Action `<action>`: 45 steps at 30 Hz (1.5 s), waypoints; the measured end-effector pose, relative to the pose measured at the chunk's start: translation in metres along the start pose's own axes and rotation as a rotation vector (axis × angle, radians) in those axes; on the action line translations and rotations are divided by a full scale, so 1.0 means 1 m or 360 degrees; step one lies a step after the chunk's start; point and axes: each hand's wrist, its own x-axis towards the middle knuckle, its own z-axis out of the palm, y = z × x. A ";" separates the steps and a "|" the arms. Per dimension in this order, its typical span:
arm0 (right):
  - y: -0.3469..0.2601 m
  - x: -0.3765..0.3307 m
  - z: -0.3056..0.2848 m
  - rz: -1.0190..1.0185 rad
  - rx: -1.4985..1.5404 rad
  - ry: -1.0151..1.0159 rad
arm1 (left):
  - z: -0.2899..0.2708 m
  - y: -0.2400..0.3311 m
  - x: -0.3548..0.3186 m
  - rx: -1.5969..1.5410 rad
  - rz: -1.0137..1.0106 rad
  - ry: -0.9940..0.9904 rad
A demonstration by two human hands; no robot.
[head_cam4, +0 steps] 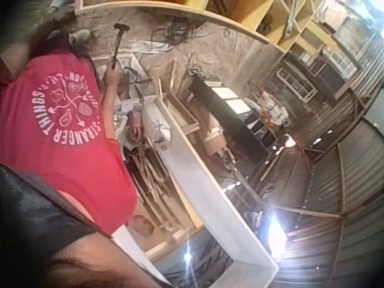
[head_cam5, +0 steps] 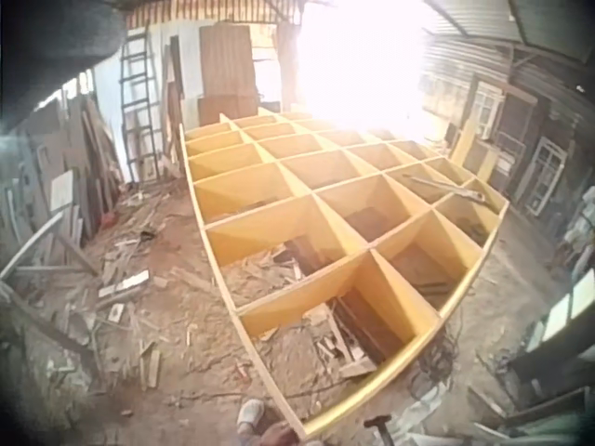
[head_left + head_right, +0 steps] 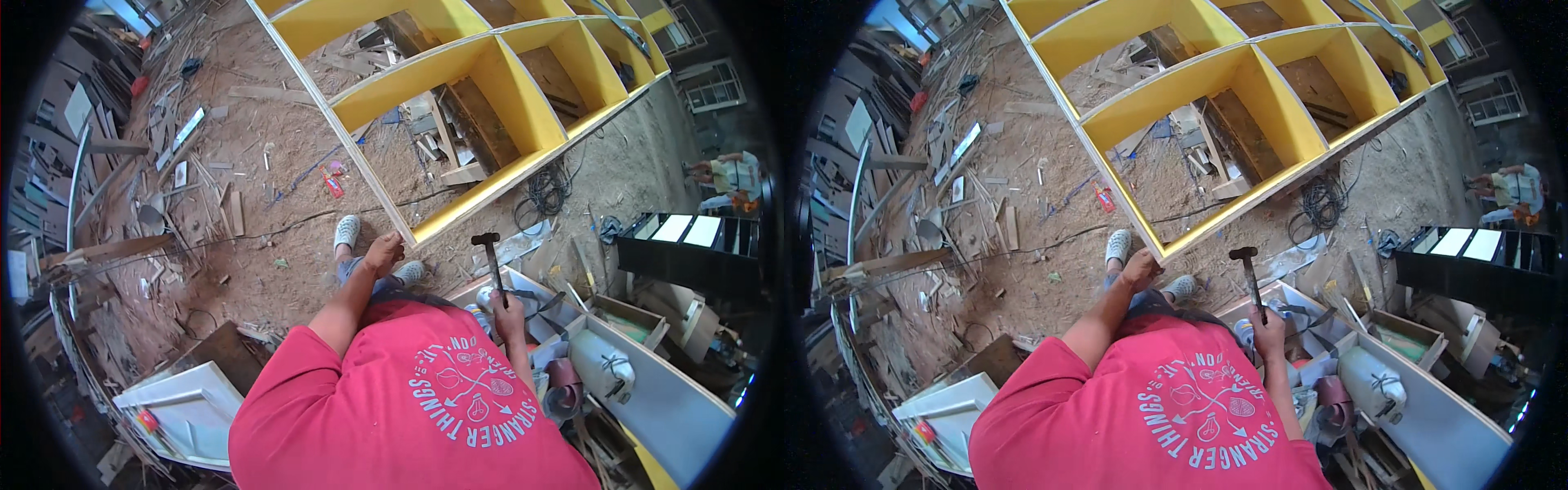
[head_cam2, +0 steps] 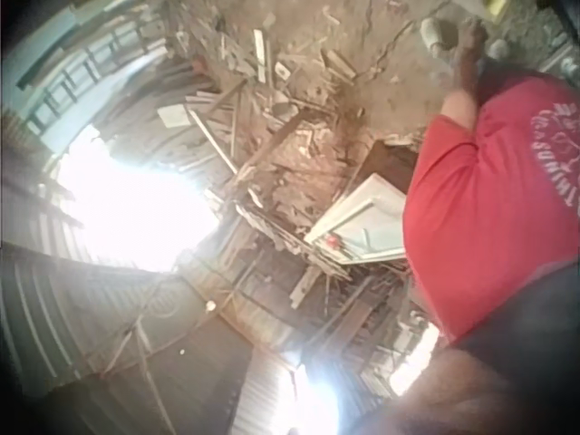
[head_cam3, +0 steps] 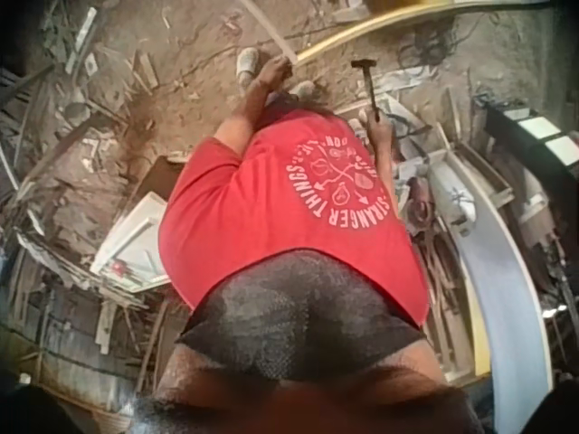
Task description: The person constructs a wooden shelving unit by aligning wood pieces, driving nails into the frame and dividers with a hammer, and adjusting nails using pliers.
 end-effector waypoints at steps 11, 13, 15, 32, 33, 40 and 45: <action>0.002 0.014 -0.017 -0.0076 -0.0241 -0.0287 | 0.054 0.003 -0.009 -0.0342 0.0163 0.0219; -0.013 0.020 -0.016 -0.0124 -0.0206 -0.0351 | 0.049 0.000 -0.010 -0.0452 0.0118 0.0208; -0.029 0.018 -0.015 -0.0155 -0.0219 -0.0334 | 0.049 -0.003 -0.016 -0.0563 0.0066 0.0075; -0.026 -0.012 0.018 -0.0104 -0.0257 -0.0349 | 0.057 0.001 -0.016 -0.0405 0.0150 0.0499; -0.033 -0.014 0.019 -0.0105 -0.0256 -0.0343 | 0.062 0.006 -0.019 -0.0365 0.0159 0.0605; -0.032 -0.025 0.026 -0.0124 -0.0247 -0.0227 | 0.061 0.026 -0.027 0.0087 0.0122 0.0722; -0.061 -0.046 0.011 -0.0303 -0.0055 -0.0014 | 0.056 0.041 -0.018 0.0065 -0.0004 0.0735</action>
